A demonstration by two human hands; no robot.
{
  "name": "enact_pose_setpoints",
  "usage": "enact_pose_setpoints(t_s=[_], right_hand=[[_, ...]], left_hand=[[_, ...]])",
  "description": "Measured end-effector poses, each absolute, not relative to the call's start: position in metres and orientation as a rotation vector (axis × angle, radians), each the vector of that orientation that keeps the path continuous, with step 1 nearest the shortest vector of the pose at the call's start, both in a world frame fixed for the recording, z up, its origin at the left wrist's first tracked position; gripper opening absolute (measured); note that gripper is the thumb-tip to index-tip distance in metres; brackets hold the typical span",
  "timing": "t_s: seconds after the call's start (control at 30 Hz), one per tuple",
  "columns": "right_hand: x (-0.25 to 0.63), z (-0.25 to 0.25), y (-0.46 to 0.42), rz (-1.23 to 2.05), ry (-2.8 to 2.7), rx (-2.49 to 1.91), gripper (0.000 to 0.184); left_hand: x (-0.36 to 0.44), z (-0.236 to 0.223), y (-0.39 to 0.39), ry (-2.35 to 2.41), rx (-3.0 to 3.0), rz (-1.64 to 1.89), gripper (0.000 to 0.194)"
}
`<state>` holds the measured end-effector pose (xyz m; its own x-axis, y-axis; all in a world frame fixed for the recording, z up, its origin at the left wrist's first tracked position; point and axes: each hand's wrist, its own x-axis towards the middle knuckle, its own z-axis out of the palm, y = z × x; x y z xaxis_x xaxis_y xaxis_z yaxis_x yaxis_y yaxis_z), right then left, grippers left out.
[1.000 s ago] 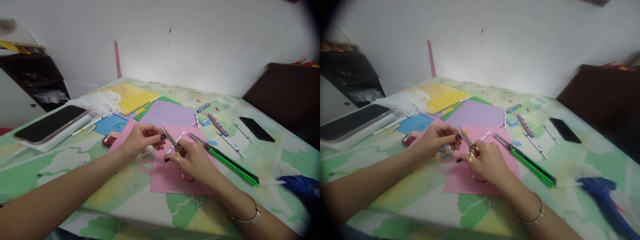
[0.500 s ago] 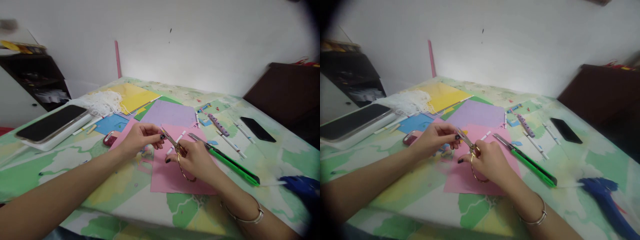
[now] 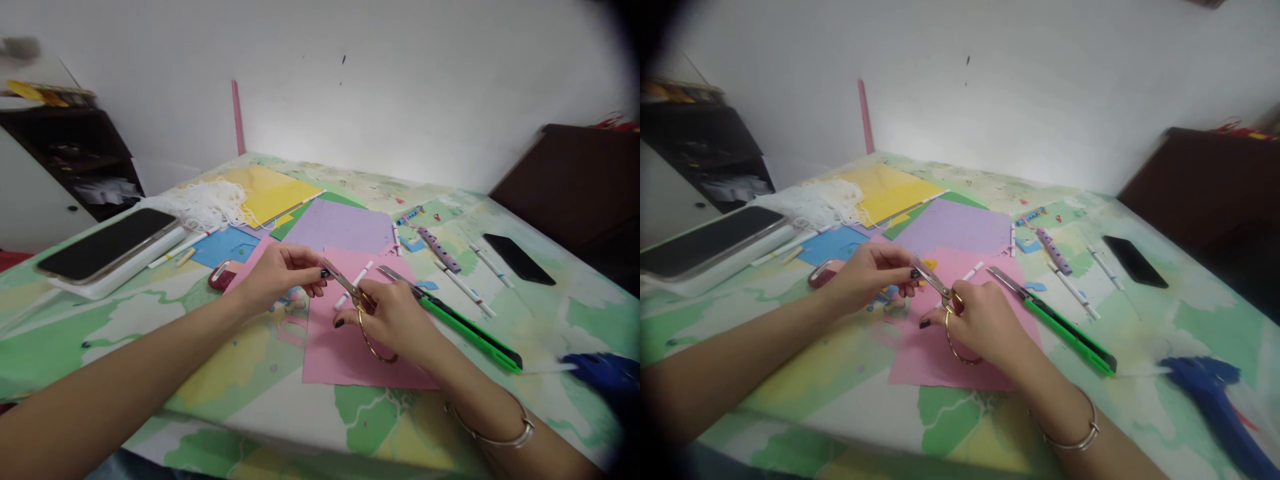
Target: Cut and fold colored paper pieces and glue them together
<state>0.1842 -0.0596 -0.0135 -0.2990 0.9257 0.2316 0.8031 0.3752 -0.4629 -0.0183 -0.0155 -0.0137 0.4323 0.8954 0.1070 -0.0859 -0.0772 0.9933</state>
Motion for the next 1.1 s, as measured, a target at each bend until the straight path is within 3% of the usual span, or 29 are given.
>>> enact_pose_setpoints(t_s=[1.1], right_hand=[[0.1844, -0.0129, -0.0617, 0.322, -2.216, -1.483, 0.043]], left_hand=[[-0.0142, -0.0131, -0.0176, 0.792, 1.388, 0.874, 0.007]])
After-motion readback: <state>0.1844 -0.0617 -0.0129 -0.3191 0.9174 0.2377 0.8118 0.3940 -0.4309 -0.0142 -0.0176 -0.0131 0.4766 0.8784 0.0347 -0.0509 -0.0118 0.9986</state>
